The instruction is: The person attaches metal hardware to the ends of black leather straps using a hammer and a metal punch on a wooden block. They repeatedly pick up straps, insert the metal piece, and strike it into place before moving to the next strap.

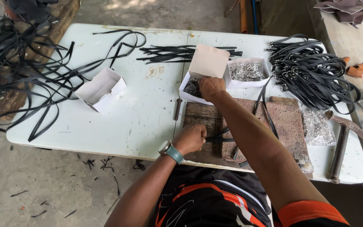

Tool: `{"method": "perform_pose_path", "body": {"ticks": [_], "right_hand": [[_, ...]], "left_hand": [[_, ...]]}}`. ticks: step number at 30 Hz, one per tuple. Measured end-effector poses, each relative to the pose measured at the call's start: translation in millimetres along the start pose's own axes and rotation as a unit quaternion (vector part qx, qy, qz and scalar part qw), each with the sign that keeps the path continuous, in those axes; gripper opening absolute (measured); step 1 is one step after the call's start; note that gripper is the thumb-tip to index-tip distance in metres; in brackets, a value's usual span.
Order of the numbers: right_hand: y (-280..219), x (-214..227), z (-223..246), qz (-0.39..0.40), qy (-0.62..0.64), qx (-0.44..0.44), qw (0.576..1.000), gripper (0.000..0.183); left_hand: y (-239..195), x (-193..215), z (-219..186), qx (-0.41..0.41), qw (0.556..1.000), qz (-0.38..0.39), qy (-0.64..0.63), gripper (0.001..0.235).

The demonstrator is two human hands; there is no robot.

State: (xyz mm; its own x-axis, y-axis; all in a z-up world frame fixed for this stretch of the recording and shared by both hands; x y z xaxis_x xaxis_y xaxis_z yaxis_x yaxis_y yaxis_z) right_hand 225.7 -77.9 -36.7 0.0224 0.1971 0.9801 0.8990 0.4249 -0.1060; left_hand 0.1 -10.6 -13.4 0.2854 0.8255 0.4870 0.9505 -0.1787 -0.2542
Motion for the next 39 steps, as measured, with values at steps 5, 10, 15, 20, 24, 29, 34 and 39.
{"method": "perform_pose_path", "body": {"ticks": [5,10,15,20,24,29,34,39], "right_hand": [[3.9,3.7,7.3,-0.005,-0.049,0.036,0.998,0.039],[-5.0,16.8,-4.2,0.035,0.091,-0.019,0.995,0.050],[-17.3,53.0,-13.6,-0.056,0.148,-0.001,0.987,0.005],[-54.7,70.7,-31.4,-0.087,0.289,0.065,0.951,0.019],[-117.2,73.8,-44.1,-0.083,0.384,0.136,0.909,0.008],[-199.8,63.2,-20.2,-0.009,0.254,0.168,0.953,0.009],[-249.3,53.6,21.9,-0.089,-0.137,0.273,0.948,0.028],[-231.7,57.7,1.3,0.008,0.111,0.201,0.973,0.014]], "left_hand": [[2.3,0.4,0.9,-0.019,0.998,0.028,0.061,0.006],[10.6,3.2,-4.2,-0.039,0.991,0.047,0.119,0.008],[2.6,6.5,-5.5,-0.045,0.995,0.018,0.083,0.005],[4.0,3.4,3.8,0.008,0.999,0.041,-0.011,0.007],[3.0,7.6,10.8,0.015,0.997,0.048,-0.056,0.009],[-1.7,4.6,9.0,0.008,0.999,0.023,-0.042,0.011],[-8.2,2.5,2.9,0.025,1.000,0.005,-0.008,0.012],[-27.1,2.3,-3.8,0.025,0.998,-0.047,-0.016,0.013]]}}
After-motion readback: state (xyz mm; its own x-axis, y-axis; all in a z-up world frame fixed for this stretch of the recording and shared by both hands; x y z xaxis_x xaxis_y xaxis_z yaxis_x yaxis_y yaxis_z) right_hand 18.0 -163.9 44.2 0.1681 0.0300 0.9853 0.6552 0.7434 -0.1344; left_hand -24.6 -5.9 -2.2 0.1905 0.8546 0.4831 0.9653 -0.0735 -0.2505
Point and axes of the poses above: each hand's wrist, its own y-axis towards the middle knuckle, its own x-axis out of the back of the hand, z = x × y, the point moved 3 cm from there along y, towards the middle knuckle, and after that the axes turned 12 degrees about -y, right-handed, at the moved point
